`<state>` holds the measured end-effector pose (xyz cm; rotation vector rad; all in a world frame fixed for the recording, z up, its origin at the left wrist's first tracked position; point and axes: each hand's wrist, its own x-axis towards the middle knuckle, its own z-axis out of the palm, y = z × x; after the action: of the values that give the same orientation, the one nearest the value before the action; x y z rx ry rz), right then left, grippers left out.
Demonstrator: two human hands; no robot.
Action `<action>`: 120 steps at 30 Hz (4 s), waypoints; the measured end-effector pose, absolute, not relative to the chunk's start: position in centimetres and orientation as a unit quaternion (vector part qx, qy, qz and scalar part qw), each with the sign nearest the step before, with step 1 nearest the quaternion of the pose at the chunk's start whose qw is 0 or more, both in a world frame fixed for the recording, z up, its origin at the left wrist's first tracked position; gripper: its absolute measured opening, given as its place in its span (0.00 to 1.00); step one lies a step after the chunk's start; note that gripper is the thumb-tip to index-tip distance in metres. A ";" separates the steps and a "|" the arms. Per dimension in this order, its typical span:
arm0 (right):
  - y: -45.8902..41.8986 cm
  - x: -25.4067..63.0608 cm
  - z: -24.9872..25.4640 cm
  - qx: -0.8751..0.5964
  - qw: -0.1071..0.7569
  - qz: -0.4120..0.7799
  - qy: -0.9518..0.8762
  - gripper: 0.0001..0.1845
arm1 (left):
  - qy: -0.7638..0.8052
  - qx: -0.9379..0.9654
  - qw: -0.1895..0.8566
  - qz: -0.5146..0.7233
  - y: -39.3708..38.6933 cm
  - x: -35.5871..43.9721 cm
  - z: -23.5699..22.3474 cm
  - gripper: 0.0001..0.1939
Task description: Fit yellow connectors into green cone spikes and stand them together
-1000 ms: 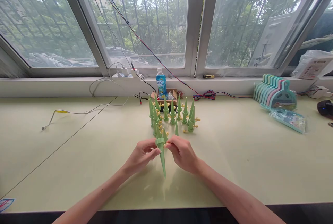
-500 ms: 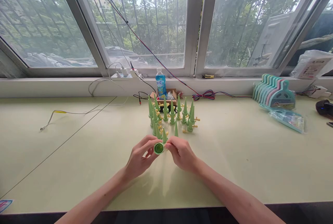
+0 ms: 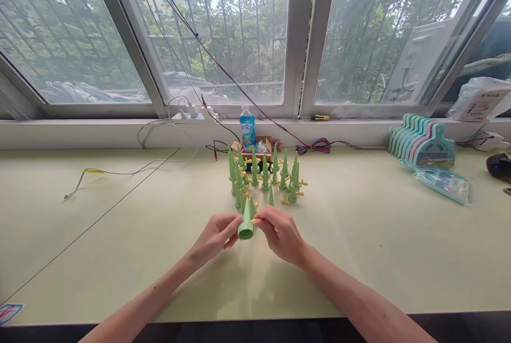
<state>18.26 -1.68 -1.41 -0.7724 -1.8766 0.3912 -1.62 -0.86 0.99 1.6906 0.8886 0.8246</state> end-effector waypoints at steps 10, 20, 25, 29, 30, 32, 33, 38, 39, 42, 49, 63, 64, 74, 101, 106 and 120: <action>-1.8 18.2 -1.6 -0.309 0.496 0.163 -0.795 0.12 | 0.332 0.682 0.567 0.321 -0.6 -1.9 0.6 0.22; -1.4 18.3 -2.1 -0.328 0.467 0.182 -0.801 0.18 | 0.296 0.810 0.296 0.411 -1.0 -1.7 0.2 0.11; -1.3 18.4 -2.3 -0.326 0.459 0.171 -0.809 0.18 | 0.277 0.840 0.220 0.412 -0.9 -2.0 -0.5 0.08; -1.4 18.2 -2.3 -0.346 0.445 0.191 -0.803 0.19 | 0.255 0.864 0.154 0.405 -0.6 -2.3 -1.1 0.08; -1.4 18.2 -2.3 -0.354 0.439 0.199 -0.801 0.20 | 0.244 0.870 0.127 0.408 -0.6 -2.4 -1.2 0.09; -1.5 18.0 -2.1 -0.365 0.430 0.215 -0.797 0.21 | 0.225 0.880 0.067 0.413 -0.5 -2.5 -1.3 0.13; -1.5 18.0 -2.1 -0.367 0.428 0.221 -0.796 0.21 | 0.218 0.883 0.037 0.414 -0.4 -2.6 -1.4 0.15; -1.5 17.8 -1.8 -0.365 0.453 0.225 -0.782 0.21 | 0.236 0.873 0.015 0.426 -0.5 -2.4 -1.1 0.15; -1.5 17.8 -1.7 -0.363 0.461 0.223 -0.779 0.21 | 0.248 0.866 0.035 0.433 -0.6 -2.3 -1.0 0.14; -1.6 17.9 -1.6 -0.360 0.482 0.212 -0.770 0.21 | 0.298 0.832 0.132 0.449 -0.8 -1.9 -0.7 0.12; -1.5 18.2 -1.5 -0.361 0.511 0.179 -0.759 0.20 | 0.383 0.710 0.423 0.413 -0.8 -1.5 0.5 0.14; -1.5 18.1 -2.1 -0.341 0.476 0.187 -0.789 0.17 | 0.315 0.659 0.573 0.372 -0.7 -1.5 0.4 0.14; -1.6 18.1 -2.1 -0.345 0.473 0.192 -0.788 0.17 | 0.319 0.659 0.569 0.374 -0.7 -1.5 0.2 0.14; -1.8 17.8 -1.7 -0.376 0.459 0.228 -0.772 0.21 | 0.348 0.760 0.366 0.410 -1.1 -1.5 -0.2 0.07; -1.8 17.7 -1.9 -0.369 0.459 0.230 -0.775 0.22 | 0.355 0.735 0.432 0.384 -1.0 -1.5 0.1 0.10; -1.9 17.6 -1.9 -0.334 0.473 0.199 -0.791 0.24 | 0.338 0.689 0.540 0.346 -0.9 -1.5 0.5 0.12; -1.9 17.2 -1.5 -0.336 0.456 0.185 -0.803 0.28 | 0.338 0.666 0.609 0.266 -0.7 -1.6 0.8 0.20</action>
<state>17.19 -1.92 -1.51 -0.8275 -1.9806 0.4557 -1.63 -0.69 0.79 1.5390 0.7808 0.6147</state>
